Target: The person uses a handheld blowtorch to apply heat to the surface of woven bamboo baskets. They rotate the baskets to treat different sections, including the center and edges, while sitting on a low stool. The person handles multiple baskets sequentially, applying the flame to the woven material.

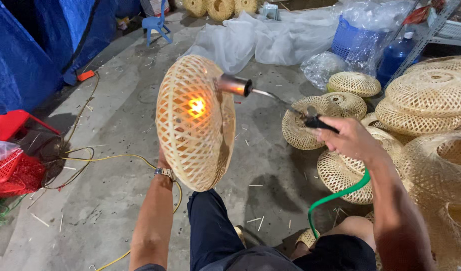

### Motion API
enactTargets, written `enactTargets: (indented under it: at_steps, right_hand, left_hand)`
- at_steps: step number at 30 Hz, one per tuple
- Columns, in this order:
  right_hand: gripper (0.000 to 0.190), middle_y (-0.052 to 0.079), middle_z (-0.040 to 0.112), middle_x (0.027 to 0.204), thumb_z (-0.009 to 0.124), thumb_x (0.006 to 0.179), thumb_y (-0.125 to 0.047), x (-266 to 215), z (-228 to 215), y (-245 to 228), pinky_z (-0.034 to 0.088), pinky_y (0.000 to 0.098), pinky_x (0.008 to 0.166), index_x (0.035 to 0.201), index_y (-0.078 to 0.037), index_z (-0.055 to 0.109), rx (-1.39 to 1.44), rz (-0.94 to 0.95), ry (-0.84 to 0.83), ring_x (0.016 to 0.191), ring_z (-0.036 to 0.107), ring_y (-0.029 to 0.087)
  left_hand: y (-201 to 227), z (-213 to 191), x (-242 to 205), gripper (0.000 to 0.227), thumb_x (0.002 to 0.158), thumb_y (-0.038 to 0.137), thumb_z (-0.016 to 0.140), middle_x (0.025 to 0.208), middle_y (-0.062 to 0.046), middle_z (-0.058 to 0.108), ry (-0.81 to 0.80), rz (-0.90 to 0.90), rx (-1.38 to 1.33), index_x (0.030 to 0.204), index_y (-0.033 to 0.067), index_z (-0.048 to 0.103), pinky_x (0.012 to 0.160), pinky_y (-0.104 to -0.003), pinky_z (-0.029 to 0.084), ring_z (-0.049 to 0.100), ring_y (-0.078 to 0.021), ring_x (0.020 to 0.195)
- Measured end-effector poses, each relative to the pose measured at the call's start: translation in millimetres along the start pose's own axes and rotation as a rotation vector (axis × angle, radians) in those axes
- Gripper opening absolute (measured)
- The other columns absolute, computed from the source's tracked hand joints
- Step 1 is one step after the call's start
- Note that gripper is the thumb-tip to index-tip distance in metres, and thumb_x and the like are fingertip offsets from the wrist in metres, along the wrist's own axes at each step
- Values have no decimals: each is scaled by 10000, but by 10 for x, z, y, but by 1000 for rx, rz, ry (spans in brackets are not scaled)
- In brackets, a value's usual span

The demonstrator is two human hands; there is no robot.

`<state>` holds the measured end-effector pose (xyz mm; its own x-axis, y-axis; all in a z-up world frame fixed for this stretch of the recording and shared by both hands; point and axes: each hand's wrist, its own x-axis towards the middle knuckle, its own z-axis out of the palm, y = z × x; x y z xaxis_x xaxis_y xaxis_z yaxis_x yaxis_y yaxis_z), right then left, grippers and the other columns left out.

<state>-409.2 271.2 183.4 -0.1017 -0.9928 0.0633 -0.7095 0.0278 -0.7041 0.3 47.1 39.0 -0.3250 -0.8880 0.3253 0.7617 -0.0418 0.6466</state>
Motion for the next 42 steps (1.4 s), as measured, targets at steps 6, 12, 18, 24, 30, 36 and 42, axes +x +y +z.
enactTargets:
  at_steps: [6, 12, 18, 24, 30, 36, 42]
  right_hand:
    - [326, -1, 584, 604, 653, 932, -291, 54, -64, -11, 419, 264, 463, 1150, -66, 745, 90, -29, -7, 523, 520, 79]
    - [318, 18, 537, 571, 656, 949, -276, 44, -112, 53, 384, 271, 444, 1162, -56, 740, 55, 70, 12, 488, 481, 79]
    - [350, -16, 571, 597, 630, 946, -267, 13, -256, 114, 387, 243, 426, 1206, -44, 700, 171, 50, -39, 492, 485, 60]
    - [398, 16, 551, 568, 648, 943, -287, -46, -360, 131, 385, 273, 426, 1263, -53, 670, 75, 129, -33, 480, 483, 96]
    - [361, 15, 528, 557, 665, 963, -315, -208, -330, 340, 396, 279, 438, 1199, -48, 725, 18, 150, -36, 486, 471, 96]
    - [302, 4, 524, 589, 625, 990, -265, -360, -207, 770, 400, 266, 448, 1132, -10, 703, 151, 156, -129, 495, 475, 95]
    - [357, 4, 569, 576, 661, 942, -285, -504, -7, 904, 397, 259, 452, 1203, -57, 744, 163, 244, -287, 500, 496, 86]
  left_hand:
    - [-125, -51, 148, 641, 1046, 413, 555, 1529, -150, 506, 51, 1, -68, 1577, 111, 363, 1052, -511, 550, 581, -309, 1315]
    - [-208, -156, 214, 633, 1045, 426, 549, 1526, -140, 514, 87, 12, -87, 1570, 118, 375, 1057, -509, 550, 582, -307, 1317]
    - [-165, -243, 191, 626, 1043, 440, 542, 1523, -129, 521, 87, 32, -90, 1562, 125, 388, 1061, -508, 549, 583, -306, 1320]
    - [-180, -126, 177, 620, 1041, 454, 535, 1520, -118, 528, 42, 30, -98, 1554, 132, 401, 1066, -507, 549, 584, -304, 1323]
    - [-300, -104, 336, 615, 1040, 467, 529, 1517, -107, 535, 21, 43, -104, 1547, 139, 413, 1071, -506, 549, 585, -302, 1325]
    - [-461, -557, -74, 610, 1038, 481, 522, 1514, -97, 542, 125, 41, -117, 1539, 146, 426, 1075, -505, 549, 586, -301, 1328]
    - [-459, -687, -125, 606, 1037, 495, 515, 1511, -86, 549, 166, 64, -113, 1531, 153, 438, 1080, -504, 548, 586, -299, 1331]
